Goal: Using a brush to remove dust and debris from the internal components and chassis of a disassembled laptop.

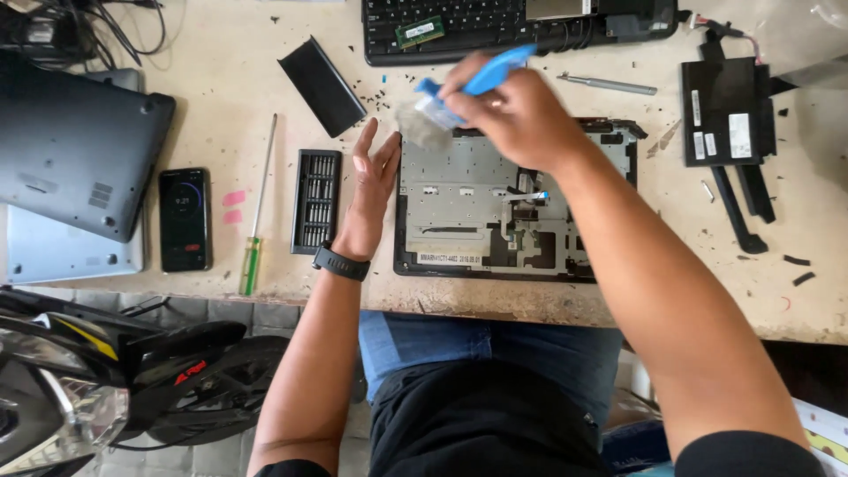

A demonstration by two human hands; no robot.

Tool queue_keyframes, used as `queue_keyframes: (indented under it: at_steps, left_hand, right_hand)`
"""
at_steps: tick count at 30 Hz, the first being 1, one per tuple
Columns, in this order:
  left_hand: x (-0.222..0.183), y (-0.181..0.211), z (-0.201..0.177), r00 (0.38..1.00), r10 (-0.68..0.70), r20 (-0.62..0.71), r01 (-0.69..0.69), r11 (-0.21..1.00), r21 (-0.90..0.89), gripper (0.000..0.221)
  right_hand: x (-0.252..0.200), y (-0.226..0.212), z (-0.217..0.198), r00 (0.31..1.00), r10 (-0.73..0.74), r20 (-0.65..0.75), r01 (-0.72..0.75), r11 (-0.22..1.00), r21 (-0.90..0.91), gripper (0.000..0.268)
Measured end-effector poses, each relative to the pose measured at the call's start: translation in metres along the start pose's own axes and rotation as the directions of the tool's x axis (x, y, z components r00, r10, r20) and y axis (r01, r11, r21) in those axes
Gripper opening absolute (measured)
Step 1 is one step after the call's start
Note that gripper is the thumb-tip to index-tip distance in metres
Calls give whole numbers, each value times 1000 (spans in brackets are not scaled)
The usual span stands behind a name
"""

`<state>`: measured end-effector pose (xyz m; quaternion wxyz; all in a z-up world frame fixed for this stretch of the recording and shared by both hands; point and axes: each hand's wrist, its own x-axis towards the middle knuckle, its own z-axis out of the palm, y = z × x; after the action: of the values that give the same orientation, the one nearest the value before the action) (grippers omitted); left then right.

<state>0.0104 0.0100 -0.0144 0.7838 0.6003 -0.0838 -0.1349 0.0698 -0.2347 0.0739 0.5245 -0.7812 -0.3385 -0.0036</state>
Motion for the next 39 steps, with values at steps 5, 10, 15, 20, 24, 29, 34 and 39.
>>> queue_keyframes:
  at_steps: [5, 10, 15, 20, 24, 29, 34, 39]
  left_hand:
    - [0, -9, -5, 999, 32, -4, -32, 999, -11, 93]
    - [-1, 0, 1, 1000, -8, -30, 9, 1000, 9, 94]
    - [-2, 4, 8, 1000, 10, -11, -9, 993, 117, 91]
    - [-2, 4, 9, 999, 46, -11, -42, 967, 252, 74]
    - [-1, 8, 16, 995, 98, 36, -104, 915, 389, 73]
    - [22, 11, 36, 914, 341, 218, -374, 504, 779, 49]
    - [74, 9, 54, 915, 191, 354, -383, 138, 913, 50]
    - [112, 23, 65, 929, -228, 292, -289, 47, 956, 41]
  right_hand:
    - [-28, -23, 1, 972, 166, 165, -164, 986, -28, 15]
    - [-40, -8, -9, 991, 130, 21, -96, 818, -567, 13]
    - [-53, -25, -4, 966, 199, 166, -144, 945, -293, 10]
    - [-83, -32, -31, 990, -31, -137, -31, 904, -427, 15]
    - [-138, -56, -64, 895, -70, -442, -135, 900, -415, 18]
    - [-207, -74, -72, 900, -4, -436, -251, 814, -525, 14]
    - [-271, -59, -52, 928, -42, -370, -210, 760, -615, 17]
    - [-308, -45, -30, 938, 50, -342, -278, 698, -660, 28]
